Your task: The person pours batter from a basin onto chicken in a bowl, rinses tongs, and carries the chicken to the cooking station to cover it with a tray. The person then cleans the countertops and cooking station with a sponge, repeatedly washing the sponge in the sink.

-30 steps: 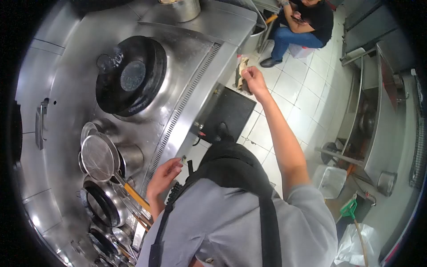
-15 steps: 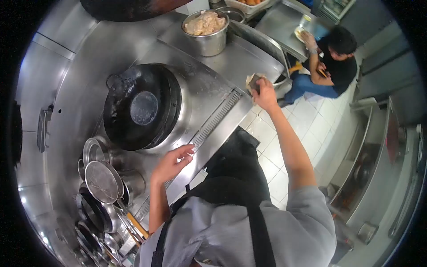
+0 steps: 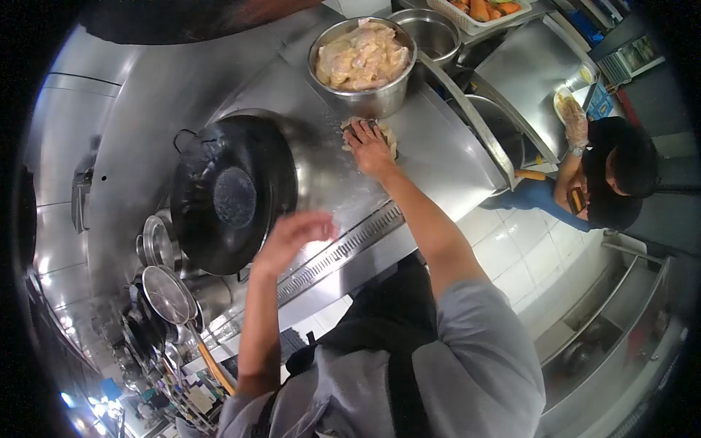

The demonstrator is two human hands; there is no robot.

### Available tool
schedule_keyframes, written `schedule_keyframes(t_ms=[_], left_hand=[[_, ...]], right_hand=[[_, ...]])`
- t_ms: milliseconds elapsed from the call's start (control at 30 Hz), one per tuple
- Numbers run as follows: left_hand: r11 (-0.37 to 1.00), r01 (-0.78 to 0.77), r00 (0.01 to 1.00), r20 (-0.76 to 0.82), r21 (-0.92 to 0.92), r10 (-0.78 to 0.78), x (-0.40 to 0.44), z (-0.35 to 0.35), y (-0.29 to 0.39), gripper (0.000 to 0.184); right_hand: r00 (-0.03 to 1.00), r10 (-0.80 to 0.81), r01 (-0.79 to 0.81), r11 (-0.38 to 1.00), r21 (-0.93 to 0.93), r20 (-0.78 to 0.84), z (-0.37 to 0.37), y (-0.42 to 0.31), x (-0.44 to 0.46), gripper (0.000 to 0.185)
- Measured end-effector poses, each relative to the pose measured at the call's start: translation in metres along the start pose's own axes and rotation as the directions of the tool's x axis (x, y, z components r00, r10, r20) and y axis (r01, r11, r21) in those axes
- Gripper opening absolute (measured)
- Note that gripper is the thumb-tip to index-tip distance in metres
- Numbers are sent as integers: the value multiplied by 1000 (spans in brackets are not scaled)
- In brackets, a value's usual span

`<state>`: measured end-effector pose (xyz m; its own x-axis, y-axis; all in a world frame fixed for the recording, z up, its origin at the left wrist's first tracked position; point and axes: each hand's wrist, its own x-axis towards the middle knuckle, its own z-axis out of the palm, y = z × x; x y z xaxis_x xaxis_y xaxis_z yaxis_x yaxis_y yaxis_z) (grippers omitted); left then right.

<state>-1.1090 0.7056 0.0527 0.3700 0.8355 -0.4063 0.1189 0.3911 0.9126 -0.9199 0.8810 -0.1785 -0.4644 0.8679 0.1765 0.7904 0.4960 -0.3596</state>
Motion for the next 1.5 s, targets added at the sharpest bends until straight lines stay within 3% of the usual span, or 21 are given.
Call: schedule_keyframes(t_ms=[33, 67, 100, 133, 200, 300, 367, 467, 567, 600, 700, 800, 900, 1133, 1233, 1367, 1400, 1433, 1500], left_hand=[[989, -20, 1000, -14, -149, 18, 37, -4, -5, 38], [908, -11, 996, -85, -418, -27, 74, 2, 9, 39], [839, -9, 995, -85, -543, -45, 115, 0, 14, 37], [753, -8, 995, -81, -658, -61, 155, -3, 18, 34], [702, -105, 976, -207, -704, -63, 216, 4, 30, 8], [678, -233, 898, -422, -697, -124, 255, 6, 37, 13], [727, -287, 848, -518, -624, -109, 258, 6, 44, 14], [743, -303, 802, -581, -597, -140, 260, 3, 42, 14], [760, -346, 787, -612, -551, -85, 242, -5, 41, 15], [767, -348, 786, -614, -539, -74, 229, -7, 35, 16], [806, -341, 771, -635, -484, -55, 195, -12, 13, 12], [816, -332, 742, -665, -473, -84, 154, 2, 12, 9], [826, -318, 725, -681, -465, -104, 122, 7, -6, 8], [835, -296, 686, -711, -464, -152, 75, 22, -18, 9], [849, -269, 679, -715, -454, -167, 69, 24, -27, 9], [848, -268, 688, -707, -458, -164, 67, 29, -25, 9], [854, -252, 689, -704, -454, -171, 67, 27, -24, 9], [860, -243, 689, -704, -449, -173, 70, 25, -23, 10], [855, -264, 703, -695, -447, -147, 69, 25, -21, 10]], right_hand=[[999, 0, 0, 1000, 7, 38, -15, 1, -17, 49], [998, 6, -7, 1000, 10, 67, -27, 3, -34, 48], [1000, 19, -19, 998, 52, 9, -34, 8, -58, 48], [998, 32, -27, 995, 91, -49, -41, 18, -84, 48], [988, 136, -136, 991, 5, -77, -58, 39, -136, 50], [902, 339, -343, 939, 31, -266, -84, 65, -194, 45], [845, 384, -376, 922, 96, -372, -91, 72, -211, 45], [865, 341, -372, 928, -15, -368, -85, 81, -206, 44], [873, 383, -360, 924, 129, -303, -77, 95, -173, 40], [870, 421, -414, 906, 84, -255, -66, 103, -157, 41], [917, 273, -262, 962, 77, -291, -58, 125, -98, 41], [944, 235, -238, 971, 17, -231, -57, 129, -42, 39], [924, 112, -145, 987, -65, -367, -49, 131, -6, 38], [915, 32, -1, 997, 77, -401, -10, 141, 92, 37], [949, -20, 58, 992, 112, -314, -11, 135, 141, 38], [902, -367, 410, 894, 182, -228, 25, 122, 166, 38], [959, -250, 280, 797, 535, -130, 45, 122, 158, 36], [992, -125, 98, 586, 805, -29, 68, 123, 150, 35], [997, 81, -53, 480, 876, 16, 35, 108, 103, 32]])
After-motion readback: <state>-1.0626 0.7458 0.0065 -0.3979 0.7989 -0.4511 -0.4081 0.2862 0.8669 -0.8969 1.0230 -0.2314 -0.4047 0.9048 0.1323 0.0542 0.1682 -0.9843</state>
